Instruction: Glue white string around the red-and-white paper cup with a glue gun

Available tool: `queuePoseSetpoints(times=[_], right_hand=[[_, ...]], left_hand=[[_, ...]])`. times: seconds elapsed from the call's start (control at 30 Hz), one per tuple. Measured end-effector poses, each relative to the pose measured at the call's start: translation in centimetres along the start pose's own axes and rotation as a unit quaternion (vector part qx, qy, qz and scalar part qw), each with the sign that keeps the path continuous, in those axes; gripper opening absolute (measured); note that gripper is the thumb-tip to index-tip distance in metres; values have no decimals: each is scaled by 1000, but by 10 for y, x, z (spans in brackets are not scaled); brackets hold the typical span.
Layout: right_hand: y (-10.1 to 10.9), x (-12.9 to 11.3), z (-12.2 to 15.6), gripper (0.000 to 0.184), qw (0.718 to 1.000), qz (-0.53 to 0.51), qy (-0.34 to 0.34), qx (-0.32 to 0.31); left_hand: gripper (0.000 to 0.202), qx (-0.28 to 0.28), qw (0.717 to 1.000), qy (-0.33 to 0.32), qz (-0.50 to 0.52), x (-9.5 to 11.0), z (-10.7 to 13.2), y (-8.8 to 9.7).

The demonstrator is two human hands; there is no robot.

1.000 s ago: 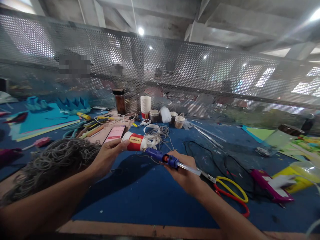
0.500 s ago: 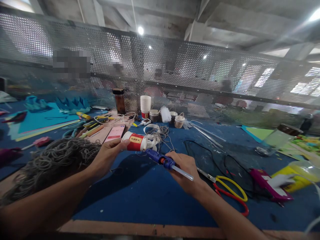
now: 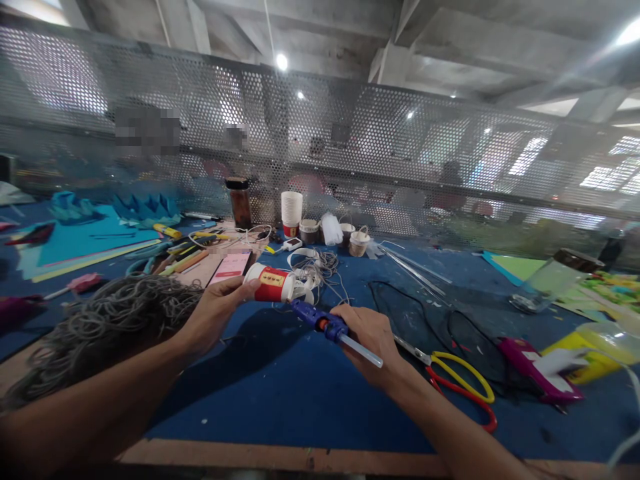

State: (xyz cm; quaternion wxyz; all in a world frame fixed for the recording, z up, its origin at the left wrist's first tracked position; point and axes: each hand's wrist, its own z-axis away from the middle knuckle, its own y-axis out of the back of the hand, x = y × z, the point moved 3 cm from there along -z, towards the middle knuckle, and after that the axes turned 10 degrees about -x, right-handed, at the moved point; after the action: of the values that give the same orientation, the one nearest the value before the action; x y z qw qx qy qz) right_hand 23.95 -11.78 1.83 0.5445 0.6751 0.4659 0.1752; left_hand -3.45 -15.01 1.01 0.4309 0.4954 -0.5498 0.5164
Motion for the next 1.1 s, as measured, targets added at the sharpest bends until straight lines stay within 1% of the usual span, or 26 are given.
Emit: queuePoseSetpoints(times=[0.13,0.3,0.53,0.77,0.97,1.1], right_hand=[[-1,0,-1,9,1000,11,-1,4],[-1,1,-1,9,1000,12,1,2],[-1,1,0,10,1000,13,0,6],[1,-2,-1,9,1000,-1,-9,1],[4,-4,-1,10,1000,3,-11,9],[3,-3,-1,10,1000,5,-17,9]], left_hand=[[27,3,1000,-6,-14,2,0,0],[27,-5,1000,7,17,0,1,-1],[27,0,1000,-12,-15,2,0,0],[24,-9,1000,7,-1,3,2,-2],[24,-5,1000,-16,-26,5,1,-1],[25,-8,999,-15,-29,4,1,-1]])
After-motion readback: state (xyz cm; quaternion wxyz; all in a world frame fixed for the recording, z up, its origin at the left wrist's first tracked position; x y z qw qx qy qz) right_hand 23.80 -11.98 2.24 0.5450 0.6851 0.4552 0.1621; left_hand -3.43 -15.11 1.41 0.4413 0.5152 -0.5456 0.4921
